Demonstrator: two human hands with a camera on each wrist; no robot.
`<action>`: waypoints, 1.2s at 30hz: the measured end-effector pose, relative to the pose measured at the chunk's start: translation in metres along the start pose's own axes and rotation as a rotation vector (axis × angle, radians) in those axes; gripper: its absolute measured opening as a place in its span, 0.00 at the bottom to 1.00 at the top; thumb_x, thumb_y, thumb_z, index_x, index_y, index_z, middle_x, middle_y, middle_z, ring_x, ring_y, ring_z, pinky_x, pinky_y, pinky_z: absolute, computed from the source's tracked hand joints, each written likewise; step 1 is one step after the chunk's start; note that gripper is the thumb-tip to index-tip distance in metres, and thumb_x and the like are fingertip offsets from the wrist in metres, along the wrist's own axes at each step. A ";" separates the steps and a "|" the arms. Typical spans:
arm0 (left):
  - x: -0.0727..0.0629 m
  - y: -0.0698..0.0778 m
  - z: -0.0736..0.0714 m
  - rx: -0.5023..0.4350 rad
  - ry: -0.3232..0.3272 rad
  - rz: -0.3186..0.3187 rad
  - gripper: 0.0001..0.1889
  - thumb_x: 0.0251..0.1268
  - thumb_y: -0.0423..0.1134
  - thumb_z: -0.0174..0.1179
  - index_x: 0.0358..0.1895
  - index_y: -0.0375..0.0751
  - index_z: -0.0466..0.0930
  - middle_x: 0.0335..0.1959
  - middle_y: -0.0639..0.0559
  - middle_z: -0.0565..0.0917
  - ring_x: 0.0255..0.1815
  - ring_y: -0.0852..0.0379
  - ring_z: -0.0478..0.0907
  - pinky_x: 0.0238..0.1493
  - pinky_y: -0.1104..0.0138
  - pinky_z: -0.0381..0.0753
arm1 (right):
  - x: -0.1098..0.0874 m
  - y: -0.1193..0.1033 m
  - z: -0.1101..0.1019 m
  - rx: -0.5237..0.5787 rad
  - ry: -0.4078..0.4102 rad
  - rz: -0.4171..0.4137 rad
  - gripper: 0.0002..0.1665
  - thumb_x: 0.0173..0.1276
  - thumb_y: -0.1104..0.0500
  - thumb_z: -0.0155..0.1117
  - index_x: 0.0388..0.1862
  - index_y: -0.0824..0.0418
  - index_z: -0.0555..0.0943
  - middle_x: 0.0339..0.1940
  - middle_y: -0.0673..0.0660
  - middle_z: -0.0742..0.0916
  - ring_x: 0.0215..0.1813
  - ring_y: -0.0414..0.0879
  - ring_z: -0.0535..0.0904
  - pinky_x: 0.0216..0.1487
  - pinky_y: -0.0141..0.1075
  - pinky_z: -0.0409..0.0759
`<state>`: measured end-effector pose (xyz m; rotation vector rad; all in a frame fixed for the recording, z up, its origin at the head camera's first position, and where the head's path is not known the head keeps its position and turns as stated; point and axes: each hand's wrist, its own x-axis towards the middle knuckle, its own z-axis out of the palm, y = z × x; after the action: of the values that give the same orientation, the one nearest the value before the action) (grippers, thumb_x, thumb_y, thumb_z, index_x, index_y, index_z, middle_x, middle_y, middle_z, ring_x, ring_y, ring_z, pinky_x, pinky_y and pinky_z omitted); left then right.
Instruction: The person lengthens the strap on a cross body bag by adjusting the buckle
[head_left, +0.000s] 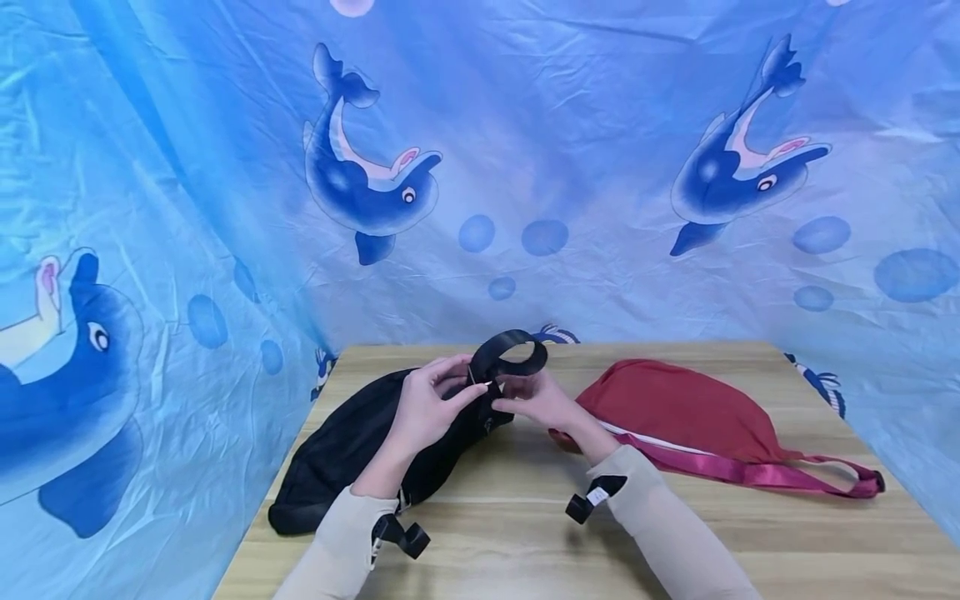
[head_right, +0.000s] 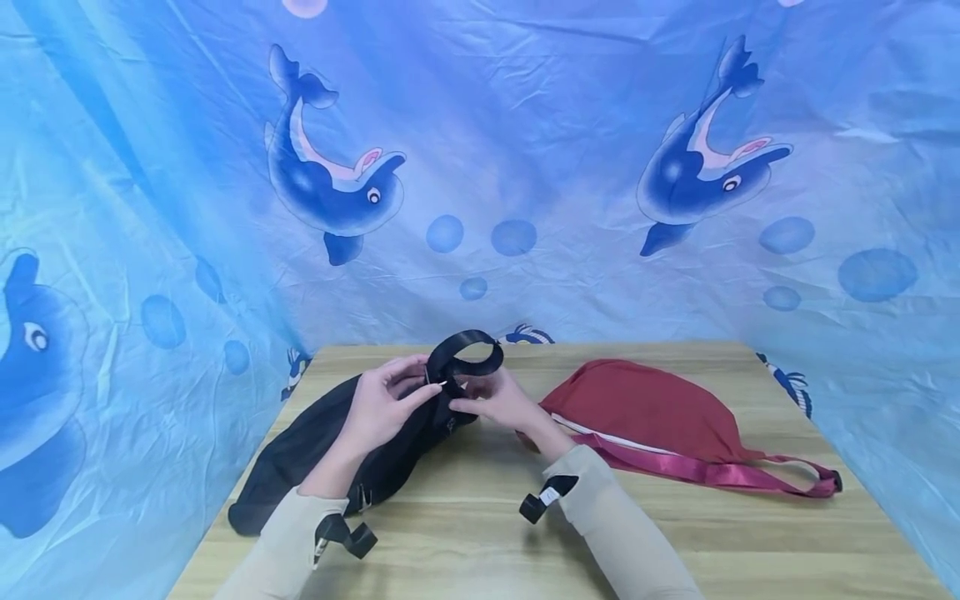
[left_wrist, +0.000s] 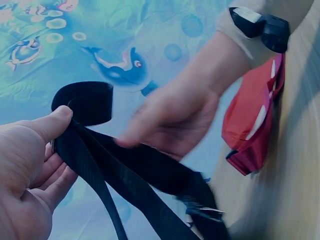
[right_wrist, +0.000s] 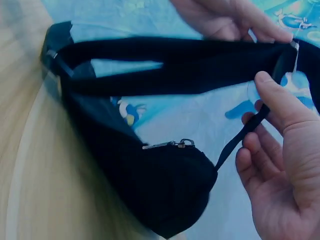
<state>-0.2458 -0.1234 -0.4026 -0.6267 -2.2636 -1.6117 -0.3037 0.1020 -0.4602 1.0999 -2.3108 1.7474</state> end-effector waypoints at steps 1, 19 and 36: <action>0.000 0.001 0.000 -0.012 0.007 0.003 0.21 0.63 0.32 0.77 0.59 0.35 0.87 0.55 0.41 0.88 0.54 0.45 0.89 0.61 0.65 0.88 | -0.001 0.002 -0.001 -0.032 -0.008 -0.010 0.19 0.67 0.69 0.76 0.56 0.66 0.86 0.39 0.64 0.90 0.33 0.42 0.83 0.33 0.33 0.82; 0.002 0.002 -0.003 -0.054 0.054 0.035 0.22 0.62 0.30 0.77 0.60 0.32 0.87 0.55 0.38 0.88 0.51 0.45 0.90 0.59 0.63 0.89 | -0.005 -0.010 -0.001 -0.351 -0.036 -0.151 0.24 0.66 0.57 0.81 0.60 0.58 0.88 0.32 0.52 0.84 0.24 0.40 0.71 0.28 0.32 0.73; 0.000 0.008 -0.005 -0.076 0.040 -0.025 0.24 0.61 0.30 0.77 0.62 0.34 0.86 0.56 0.38 0.88 0.54 0.44 0.90 0.62 0.63 0.88 | -0.015 -0.032 -0.010 -0.430 -0.090 -0.059 0.31 0.66 0.61 0.79 0.68 0.61 0.82 0.35 0.56 0.89 0.22 0.30 0.75 0.29 0.30 0.83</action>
<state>-0.2414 -0.1256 -0.3941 -0.5817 -2.1995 -1.7137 -0.2787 0.1143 -0.4371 1.1628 -2.5073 1.1202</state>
